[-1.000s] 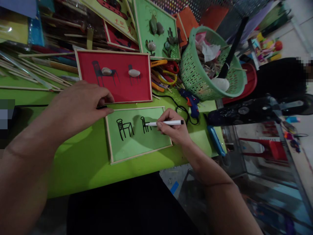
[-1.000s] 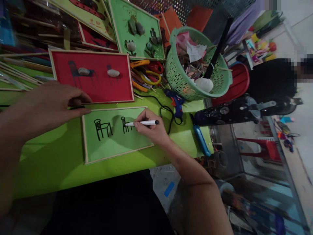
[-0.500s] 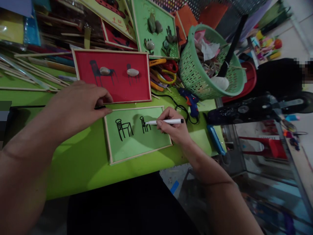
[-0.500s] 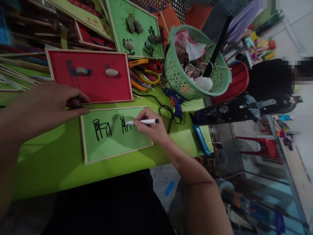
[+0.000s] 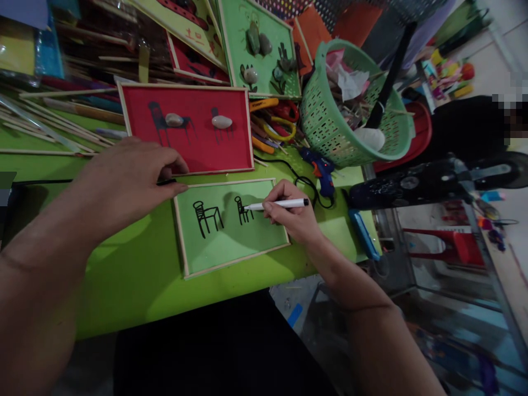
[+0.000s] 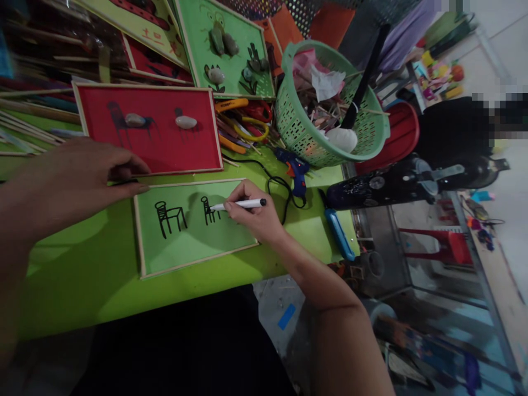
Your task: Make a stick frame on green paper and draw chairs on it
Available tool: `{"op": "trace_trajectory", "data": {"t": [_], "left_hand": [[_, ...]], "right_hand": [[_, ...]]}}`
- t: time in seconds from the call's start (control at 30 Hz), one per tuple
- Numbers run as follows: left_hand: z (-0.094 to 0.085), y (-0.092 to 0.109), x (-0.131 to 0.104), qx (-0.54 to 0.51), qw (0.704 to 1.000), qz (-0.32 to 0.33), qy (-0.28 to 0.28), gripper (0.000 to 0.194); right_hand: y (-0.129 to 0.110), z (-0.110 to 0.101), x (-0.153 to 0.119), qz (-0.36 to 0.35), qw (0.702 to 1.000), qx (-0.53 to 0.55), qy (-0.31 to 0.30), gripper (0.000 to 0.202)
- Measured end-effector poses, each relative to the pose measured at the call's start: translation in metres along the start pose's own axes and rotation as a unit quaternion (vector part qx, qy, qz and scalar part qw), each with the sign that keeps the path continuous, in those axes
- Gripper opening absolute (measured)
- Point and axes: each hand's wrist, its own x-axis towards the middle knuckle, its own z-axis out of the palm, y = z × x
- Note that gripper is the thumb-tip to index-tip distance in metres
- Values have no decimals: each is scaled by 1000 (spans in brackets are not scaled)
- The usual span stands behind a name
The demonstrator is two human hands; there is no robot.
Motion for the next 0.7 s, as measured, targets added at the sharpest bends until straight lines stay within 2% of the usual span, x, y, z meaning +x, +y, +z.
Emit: {"op": "trace_trajectory", "data": {"t": [0.3,0.53,0.7], "left_hand": [[-2,1,-1,-10,1000,0,-4,43],[-4,5,0,-4,1000,-7,-9,38],[-3,4,0,-5,1000,-13,-14,39]], "right_hand": [[1,0,1,-13,1000,20,-2,26],[1,0,1,-7,1000,-5,8,29],[1,-1,3,-7,999,34,11,32]]}}
